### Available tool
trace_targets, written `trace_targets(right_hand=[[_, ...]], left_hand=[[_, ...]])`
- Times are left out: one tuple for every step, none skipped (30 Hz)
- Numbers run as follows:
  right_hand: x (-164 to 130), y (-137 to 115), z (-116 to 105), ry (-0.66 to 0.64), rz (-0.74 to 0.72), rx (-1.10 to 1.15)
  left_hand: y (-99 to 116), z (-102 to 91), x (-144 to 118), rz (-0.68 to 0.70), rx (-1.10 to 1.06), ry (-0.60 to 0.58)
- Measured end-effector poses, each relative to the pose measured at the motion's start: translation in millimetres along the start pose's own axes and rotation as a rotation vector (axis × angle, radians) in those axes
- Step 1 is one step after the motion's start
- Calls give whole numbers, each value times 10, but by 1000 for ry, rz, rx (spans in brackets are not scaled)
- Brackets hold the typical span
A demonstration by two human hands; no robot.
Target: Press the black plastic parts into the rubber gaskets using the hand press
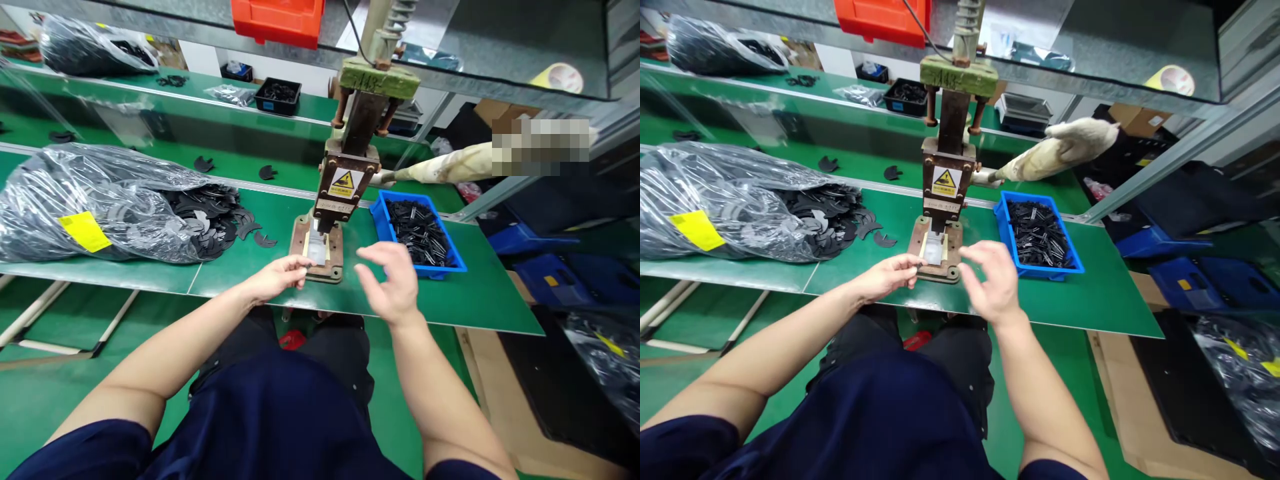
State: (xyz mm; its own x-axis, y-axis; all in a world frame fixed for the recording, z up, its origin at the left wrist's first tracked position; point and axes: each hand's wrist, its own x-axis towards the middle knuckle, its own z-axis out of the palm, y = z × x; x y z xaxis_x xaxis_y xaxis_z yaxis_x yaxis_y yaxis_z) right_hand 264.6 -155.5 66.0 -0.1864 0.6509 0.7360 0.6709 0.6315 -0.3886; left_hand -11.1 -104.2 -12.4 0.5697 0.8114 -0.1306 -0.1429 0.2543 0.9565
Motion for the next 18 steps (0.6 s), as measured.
trace_targets(right_hand=[[156, 33, -127, 114, 1, -19], [327, 51, -250, 238, 0, -10], [507, 50, -363, 358, -8, 40], [688, 25, -461, 468, -32, 114], [864, -24, -539, 539, -60, 190], [1025, -94, -596, 585, -89, 267], [1168, -181, -631, 608, -115, 336], [1287, -277, -645, 587, -130, 379], [1381, -371, -643, 535, -131, 404], [1450, -457, -627, 469, -124, 417], [1496, -525, -605, 403, -111, 423], [1522, -572, -580, 358, -100, 434], [1532, -595, -559, 340, -97, 454], [1532, -597, -543, 347, -99, 472], [1525, -582, -536, 359, -100, 482], [1515, -557, -537, 362, -100, 484], [1503, -527, -543, 348, -98, 484], [1488, -498, -553, 319, -94, 479]], left_hand=[[-1, -64, 77, 38, 26, 39], [-5, -128, 166, 80, 61, 80], [-11, -190, 264, 125, 104, 122], [-20, -247, 367, 173, 153, 168], [-32, -297, 472, 227, 207, 219], [-45, -339, 574, 284, 266, 272], [-59, -373, 669, 337, 332, 323], [-73, -397, 752, 379, 403, 368], [-83, -413, 822, 408, 476, 398], [-89, -422, 875, 423, 553, 412], [-90, -425, 912, 428, 634, 411], [-84, -423, 935, 430, 718, 399], [-72, -418, 947, 435, 803, 380], [-54, -411, 950, 446, 882, 357], [-32, -403, 949, 464, 955, 328], [-7, -396, 947, 486, 1014, 294], [19, -391, 947, 509, 1058, 257], [44, -387, 948, 531, 1088, 220]])
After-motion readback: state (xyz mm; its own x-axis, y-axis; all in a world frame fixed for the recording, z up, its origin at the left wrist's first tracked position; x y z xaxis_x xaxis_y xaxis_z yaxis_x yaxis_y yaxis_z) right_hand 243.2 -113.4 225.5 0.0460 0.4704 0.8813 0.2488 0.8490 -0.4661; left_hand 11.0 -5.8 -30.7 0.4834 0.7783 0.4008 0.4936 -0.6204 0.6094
